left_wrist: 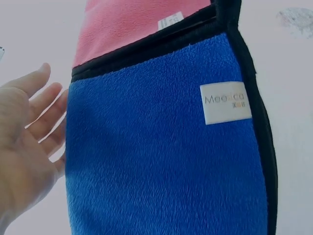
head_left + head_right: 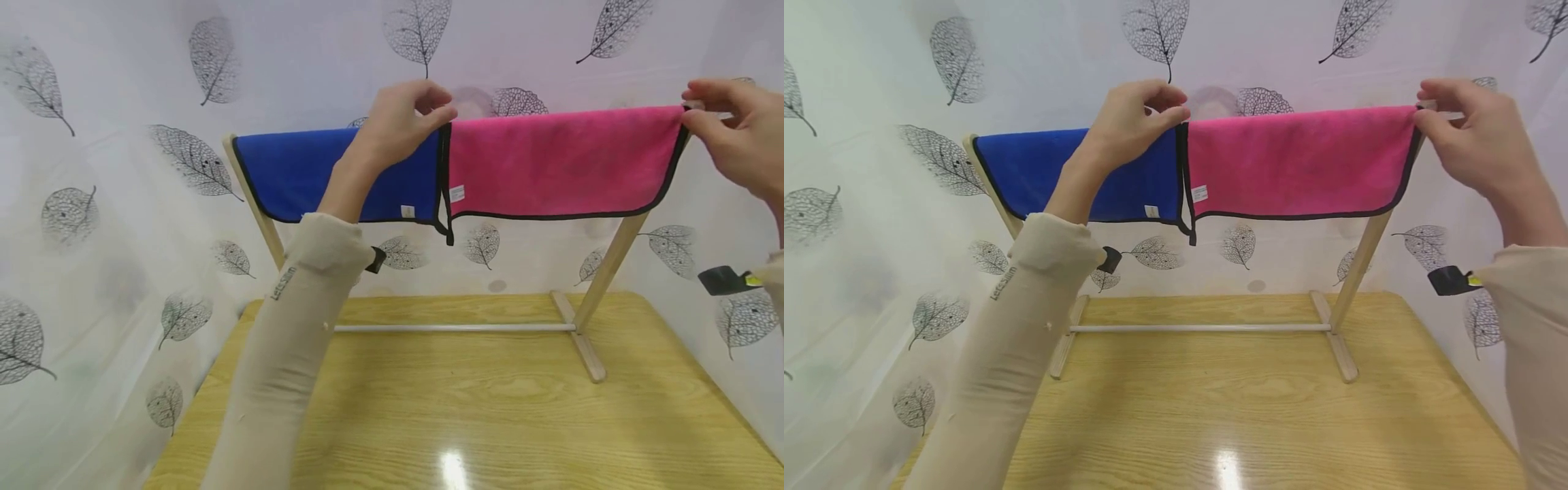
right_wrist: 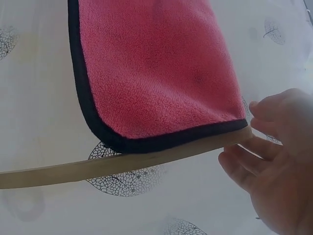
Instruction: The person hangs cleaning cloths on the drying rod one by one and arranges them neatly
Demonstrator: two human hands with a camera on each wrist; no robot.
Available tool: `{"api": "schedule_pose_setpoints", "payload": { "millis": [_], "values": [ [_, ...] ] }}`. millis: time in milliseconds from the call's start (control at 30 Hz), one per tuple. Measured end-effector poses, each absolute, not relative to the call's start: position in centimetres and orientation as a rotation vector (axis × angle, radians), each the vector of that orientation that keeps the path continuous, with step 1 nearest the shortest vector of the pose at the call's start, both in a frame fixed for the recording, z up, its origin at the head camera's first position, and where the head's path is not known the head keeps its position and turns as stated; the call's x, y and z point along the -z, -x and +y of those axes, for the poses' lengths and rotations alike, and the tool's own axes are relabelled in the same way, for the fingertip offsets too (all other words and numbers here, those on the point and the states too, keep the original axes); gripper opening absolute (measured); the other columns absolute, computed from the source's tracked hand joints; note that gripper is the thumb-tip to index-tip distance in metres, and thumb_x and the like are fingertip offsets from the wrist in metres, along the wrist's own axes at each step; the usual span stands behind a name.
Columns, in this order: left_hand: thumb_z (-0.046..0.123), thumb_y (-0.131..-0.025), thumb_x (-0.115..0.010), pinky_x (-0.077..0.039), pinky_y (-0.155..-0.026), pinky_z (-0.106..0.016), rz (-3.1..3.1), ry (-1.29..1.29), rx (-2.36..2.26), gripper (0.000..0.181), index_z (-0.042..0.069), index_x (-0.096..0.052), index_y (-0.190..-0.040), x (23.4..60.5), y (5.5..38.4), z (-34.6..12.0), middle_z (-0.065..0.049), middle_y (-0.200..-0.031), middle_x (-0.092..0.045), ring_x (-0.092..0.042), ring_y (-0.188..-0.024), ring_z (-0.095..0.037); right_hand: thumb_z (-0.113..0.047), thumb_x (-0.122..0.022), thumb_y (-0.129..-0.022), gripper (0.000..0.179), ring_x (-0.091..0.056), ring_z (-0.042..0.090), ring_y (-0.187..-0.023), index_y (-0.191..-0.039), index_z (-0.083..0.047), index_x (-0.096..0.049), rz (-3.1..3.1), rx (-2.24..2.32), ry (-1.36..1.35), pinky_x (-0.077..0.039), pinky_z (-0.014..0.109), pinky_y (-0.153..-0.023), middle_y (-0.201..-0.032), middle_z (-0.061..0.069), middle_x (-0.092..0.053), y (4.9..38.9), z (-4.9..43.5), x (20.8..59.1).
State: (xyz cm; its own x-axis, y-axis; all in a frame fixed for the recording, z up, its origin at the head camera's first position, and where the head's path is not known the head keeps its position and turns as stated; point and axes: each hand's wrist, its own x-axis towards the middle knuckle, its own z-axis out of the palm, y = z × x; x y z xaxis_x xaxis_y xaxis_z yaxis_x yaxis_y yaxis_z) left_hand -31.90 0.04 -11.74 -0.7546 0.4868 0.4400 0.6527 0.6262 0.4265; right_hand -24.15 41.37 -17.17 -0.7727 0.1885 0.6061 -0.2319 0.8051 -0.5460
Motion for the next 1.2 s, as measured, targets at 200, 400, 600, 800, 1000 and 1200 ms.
{"api": "schedule_pose_setpoints", "payload": {
  "millis": [200, 400, 600, 800, 1000, 1200],
  "values": [
    [0.035, -0.107, -0.058, -0.041, -0.103, -0.015, -2.463, 0.868, 0.836, 0.049, 0.016, -0.053, -0.152, 12.1, 30.4, -1.7, 0.003, -0.141, -0.063, -0.055, -0.127, -0.005, -0.026, -0.042, -0.112, 0.048, -0.050, -0.007, -0.118, -0.159, -0.025, -0.041, -2.280, -0.856, -0.018, -0.030, 0.016, -0.111, -0.158, -0.007, -0.046, 23.3, 41.3, 16.9],
    [0.037, -0.108, -0.054, -0.027, -0.114, -0.013, -2.399, 0.865, 0.747, 0.058, 0.015, -0.040, -0.159, 13.1, 28.9, -3.8, 0.002, -0.159, -0.047, -0.043, -0.143, -0.005, -0.033, -0.034, -0.114, 0.053, -0.042, 0.009, -0.141, -0.165, -0.027, -0.025, -2.363, -0.784, 0.044, -0.021, 0.028, -0.122, -0.169, 0.002, -0.029, 21.6, 40.5, 16.9],
    [0.040, -0.109, -0.050, -0.013, -0.121, -0.019, -2.325, 0.882, 0.664, 0.062, 0.014, -0.032, -0.163, 14.9, 27.5, -6.0, -0.001, -0.166, -0.033, -0.023, -0.153, -0.006, -0.045, -0.035, -0.111, 0.064, -0.028, 0.055, -0.146, -0.167, -0.018, -0.019, -2.353, -0.650, -0.030, -0.018, 0.064, -0.121, -0.170, 0.013, -0.020, 20.0, 39.4, 17.9],
    [0.047, -0.109, -0.047, -0.008, -0.126, -0.037, -2.349, 0.879, 0.547, 0.069, 0.015, -0.024, -0.165, 16.5, 26.2, -7.6, -0.004, -0.172, -0.017, -0.007, -0.157, -0.015, -0.070, -0.031, -0.102, 0.091, -0.018, 0.048, -0.153, -0.164, -0.003, -0.019, -2.354, -0.460, -0.192, -0.010, 0.062, -0.122, -0.170, 0.019, -0.015, 19.1, 39.0, 18.9],
    [0.051, -0.108, -0.045, -0.008, -0.127, -0.051, -2.412, 0.900, 0.417, 0.073, 0.018, -0.017, -0.167, 18.2, 24.8, -8.9, 0.000, -0.173, -0.005, 0.004, -0.158, -0.018, -0.078, -0.027, -0.098, 0.105, -0.007, 0.039, -0.157, -0.161, 0.006, -0.021, -2.358, -0.357, -0.363, 0.000, 0.053, -0.126, -0.168, 0.027, -0.014, 18.1, 38.3, 20.2],
    [0.049, -0.108, -0.049, -0.007, -0.126, -0.056, -2.439, 0.899, 0.366, 0.076, 0.016, -0.016, -0.167, 20.2, 23.7, -10.5, -0.003, -0.173, -0.001, 0.008, -0.158, -0.022, -0.071, -0.032, -0.103, 0.097, -0.002, 0.037, -0.158, -0.161, 0.007, -0.021, -2.394, -0.318, -0.478, 0.000, 0.048, -0.127, -0.169, 0.025, -0.011, 16.9, 37.7, 21.9]
  ]
}}
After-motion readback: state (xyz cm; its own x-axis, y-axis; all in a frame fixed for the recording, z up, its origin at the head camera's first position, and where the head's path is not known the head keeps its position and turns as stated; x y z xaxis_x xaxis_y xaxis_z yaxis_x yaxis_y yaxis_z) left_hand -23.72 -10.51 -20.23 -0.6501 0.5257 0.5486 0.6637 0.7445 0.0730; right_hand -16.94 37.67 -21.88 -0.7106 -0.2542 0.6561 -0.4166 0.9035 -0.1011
